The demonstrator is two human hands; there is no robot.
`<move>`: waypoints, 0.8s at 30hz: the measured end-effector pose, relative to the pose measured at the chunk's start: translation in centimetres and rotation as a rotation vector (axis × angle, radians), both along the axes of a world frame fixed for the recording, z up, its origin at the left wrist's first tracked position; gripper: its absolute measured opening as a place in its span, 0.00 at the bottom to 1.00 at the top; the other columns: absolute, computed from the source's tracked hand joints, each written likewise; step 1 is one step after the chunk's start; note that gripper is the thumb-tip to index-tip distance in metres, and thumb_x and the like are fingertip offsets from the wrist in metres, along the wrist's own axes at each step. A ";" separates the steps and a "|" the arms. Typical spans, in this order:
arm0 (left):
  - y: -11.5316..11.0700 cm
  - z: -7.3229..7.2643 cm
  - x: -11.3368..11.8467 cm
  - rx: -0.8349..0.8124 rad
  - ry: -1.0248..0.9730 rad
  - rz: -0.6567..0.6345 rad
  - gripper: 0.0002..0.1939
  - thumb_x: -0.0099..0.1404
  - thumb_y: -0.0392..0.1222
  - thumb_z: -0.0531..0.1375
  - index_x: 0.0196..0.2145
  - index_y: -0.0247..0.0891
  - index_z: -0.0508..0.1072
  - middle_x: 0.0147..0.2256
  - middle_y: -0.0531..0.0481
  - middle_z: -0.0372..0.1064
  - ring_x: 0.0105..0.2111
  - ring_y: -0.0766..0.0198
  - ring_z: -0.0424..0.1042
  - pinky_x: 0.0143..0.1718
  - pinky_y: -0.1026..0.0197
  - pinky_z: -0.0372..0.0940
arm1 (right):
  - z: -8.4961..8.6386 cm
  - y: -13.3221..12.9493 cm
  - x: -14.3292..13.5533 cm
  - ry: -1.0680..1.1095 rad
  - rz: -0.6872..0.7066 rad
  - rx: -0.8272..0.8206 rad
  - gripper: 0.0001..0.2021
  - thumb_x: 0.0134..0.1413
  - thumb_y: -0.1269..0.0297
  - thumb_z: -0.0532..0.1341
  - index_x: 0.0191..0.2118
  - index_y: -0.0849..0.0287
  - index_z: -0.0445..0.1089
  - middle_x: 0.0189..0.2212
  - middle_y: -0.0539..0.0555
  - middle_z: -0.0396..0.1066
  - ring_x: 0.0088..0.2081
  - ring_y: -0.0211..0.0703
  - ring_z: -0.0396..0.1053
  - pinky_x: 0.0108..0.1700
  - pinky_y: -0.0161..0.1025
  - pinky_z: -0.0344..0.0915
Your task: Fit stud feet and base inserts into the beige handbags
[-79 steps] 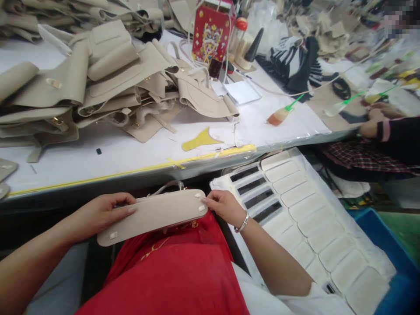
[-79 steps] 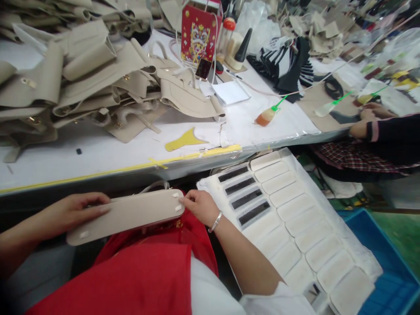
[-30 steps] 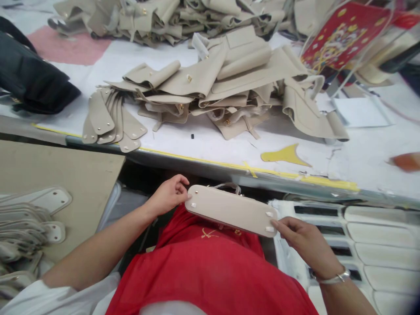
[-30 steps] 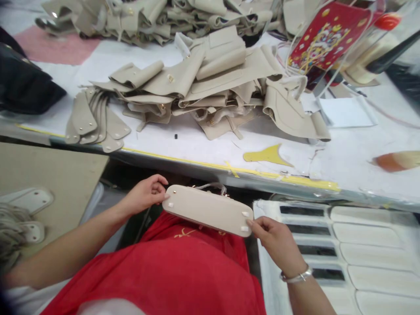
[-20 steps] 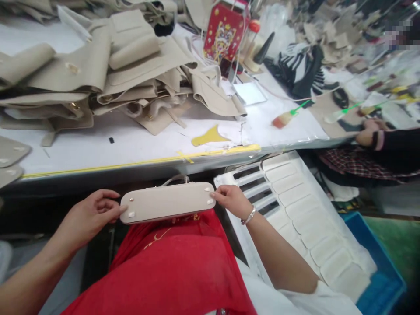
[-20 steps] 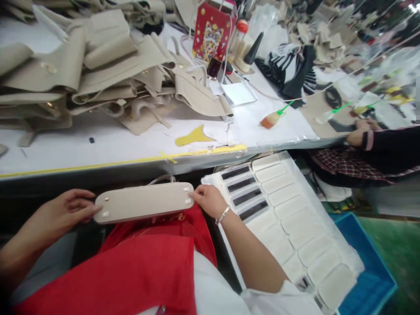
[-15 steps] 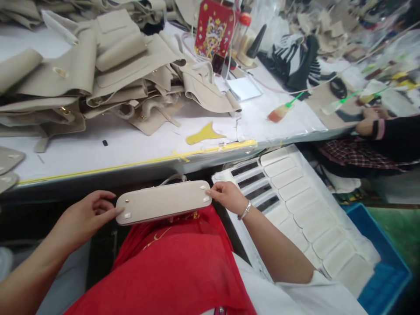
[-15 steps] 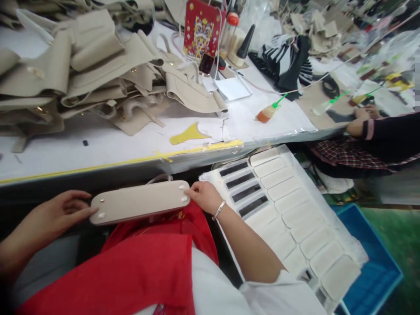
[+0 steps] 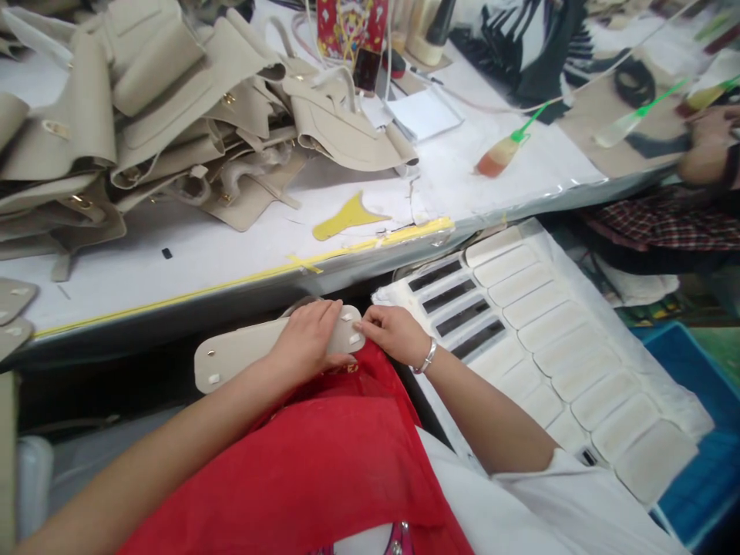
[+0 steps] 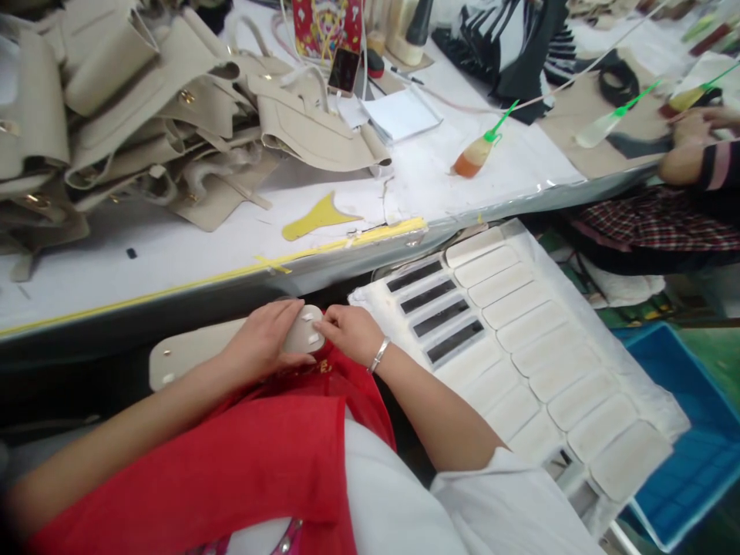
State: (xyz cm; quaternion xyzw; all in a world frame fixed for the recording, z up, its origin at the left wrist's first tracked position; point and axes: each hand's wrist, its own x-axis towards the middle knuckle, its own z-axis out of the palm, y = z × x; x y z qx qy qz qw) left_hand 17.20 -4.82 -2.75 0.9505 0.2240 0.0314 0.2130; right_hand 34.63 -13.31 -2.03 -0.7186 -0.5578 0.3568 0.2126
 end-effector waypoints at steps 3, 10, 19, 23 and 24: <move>0.2 0.1 0.5 -0.015 0.027 0.016 0.38 0.48 0.56 0.65 0.52 0.32 0.61 0.49 0.34 0.63 0.49 0.46 0.63 0.50 0.48 0.59 | -0.3 -0.1 0.3 0.006 0.010 0.015 0.12 0.55 0.58 0.57 0.26 0.61 0.68 0.22 0.48 0.66 0.25 0.33 0.59 0.27 0.32 0.48; 0.2 0.8 1.0 -0.076 0.036 0.053 0.34 0.45 0.52 0.66 0.47 0.36 0.63 0.44 0.40 0.66 0.47 0.48 0.65 0.48 0.50 0.60 | -0.2 0.2 0.5 0.031 -0.004 -0.029 0.12 0.54 0.59 0.58 0.25 0.61 0.68 0.20 0.48 0.66 0.23 0.33 0.58 0.27 0.33 0.47; 0.5 0.9 1.4 -0.088 0.040 0.036 0.32 0.47 0.52 0.64 0.46 0.34 0.63 0.45 0.39 0.65 0.45 0.48 0.65 0.47 0.50 0.61 | 0.1 0.7 0.5 0.016 -0.013 -0.072 0.12 0.53 0.59 0.59 0.24 0.61 0.69 0.20 0.49 0.66 0.23 0.34 0.58 0.26 0.33 0.47; 0.5 0.7 1.4 -0.060 0.052 0.023 0.31 0.47 0.54 0.63 0.45 0.33 0.64 0.43 0.39 0.65 0.44 0.48 0.65 0.46 0.50 0.61 | 0.2 0.9 0.4 -0.016 0.008 -0.088 0.14 0.54 0.58 0.59 0.22 0.61 0.67 0.20 0.49 0.66 0.23 0.34 0.58 0.26 0.34 0.46; 0.5 0.7 1.4 -0.053 0.057 0.017 0.31 0.47 0.54 0.63 0.45 0.34 0.64 0.43 0.39 0.65 0.44 0.49 0.65 0.46 0.50 0.61 | 0.3 0.9 0.4 -0.025 0.015 -0.089 0.14 0.54 0.58 0.58 0.22 0.61 0.66 0.20 0.49 0.66 0.23 0.34 0.59 0.26 0.34 0.46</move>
